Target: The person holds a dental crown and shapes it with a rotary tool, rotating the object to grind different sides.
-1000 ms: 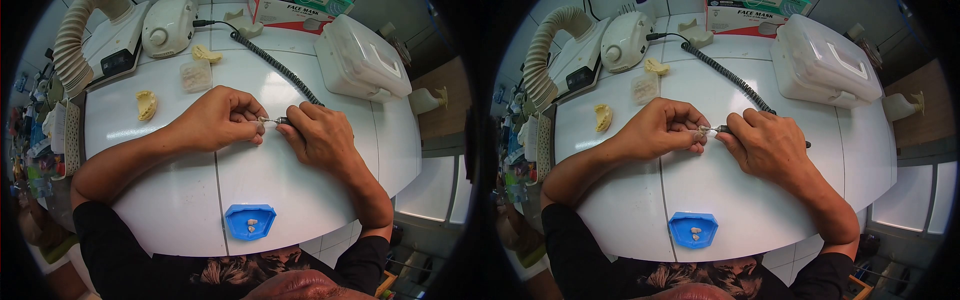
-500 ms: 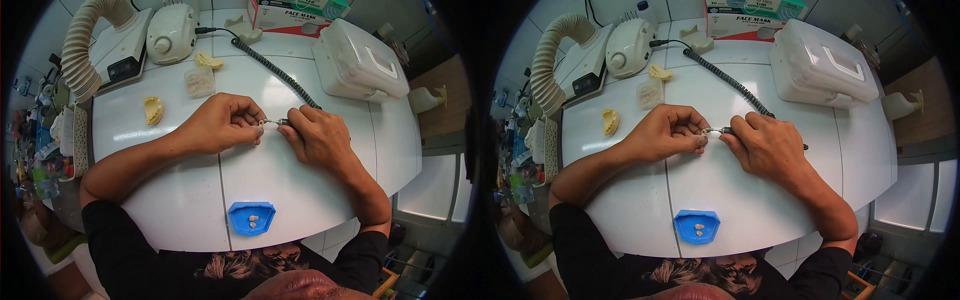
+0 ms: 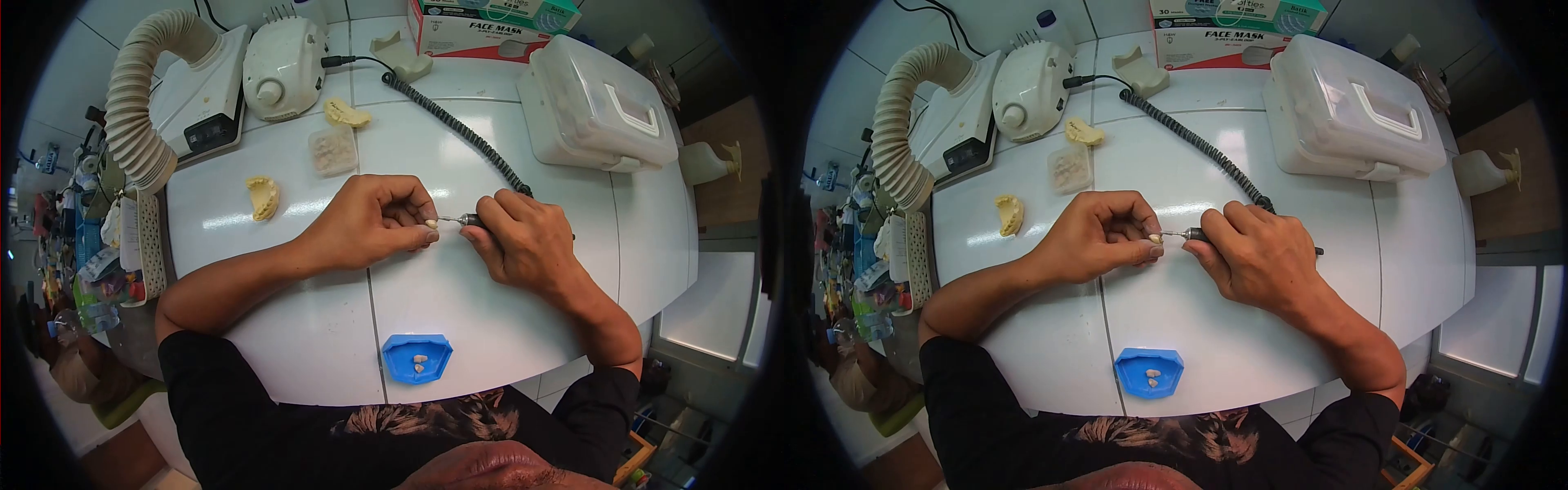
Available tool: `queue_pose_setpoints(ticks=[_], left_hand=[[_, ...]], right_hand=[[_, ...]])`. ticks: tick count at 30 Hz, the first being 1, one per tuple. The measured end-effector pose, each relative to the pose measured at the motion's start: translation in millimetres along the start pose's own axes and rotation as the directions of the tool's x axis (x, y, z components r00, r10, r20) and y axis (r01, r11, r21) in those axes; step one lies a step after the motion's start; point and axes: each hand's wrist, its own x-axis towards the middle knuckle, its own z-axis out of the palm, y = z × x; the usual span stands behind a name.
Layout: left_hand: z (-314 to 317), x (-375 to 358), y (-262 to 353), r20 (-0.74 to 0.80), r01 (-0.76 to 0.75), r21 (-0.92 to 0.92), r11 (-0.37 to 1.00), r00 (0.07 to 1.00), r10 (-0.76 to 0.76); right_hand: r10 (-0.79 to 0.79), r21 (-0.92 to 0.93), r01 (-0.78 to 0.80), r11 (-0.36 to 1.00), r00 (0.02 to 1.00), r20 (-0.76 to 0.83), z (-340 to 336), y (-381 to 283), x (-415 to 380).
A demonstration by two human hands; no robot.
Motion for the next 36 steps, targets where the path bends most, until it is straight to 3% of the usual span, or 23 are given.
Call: queue_pose_setpoints(ticks=[4,31,36], left_hand=[[4,-3,-3,-0.037,-0.093,0.220,0.971,0.994,0.103],[10,-6,1,-0.096,-0.055,0.284,0.957,0.992,0.085],[9,-5,-1,-0.098,-0.111,0.314,0.943,0.984,0.148]], right_hand=[[0.024,0.026,-0.024,0.999,1.000,-0.004,0,-6,-1],[0.016,0.006,-0.016,1.000,0.998,0.053,0,-12,-2],[-0.004,0.063,0.001,0.998,0.999,0.036,-3,-8,-3]])
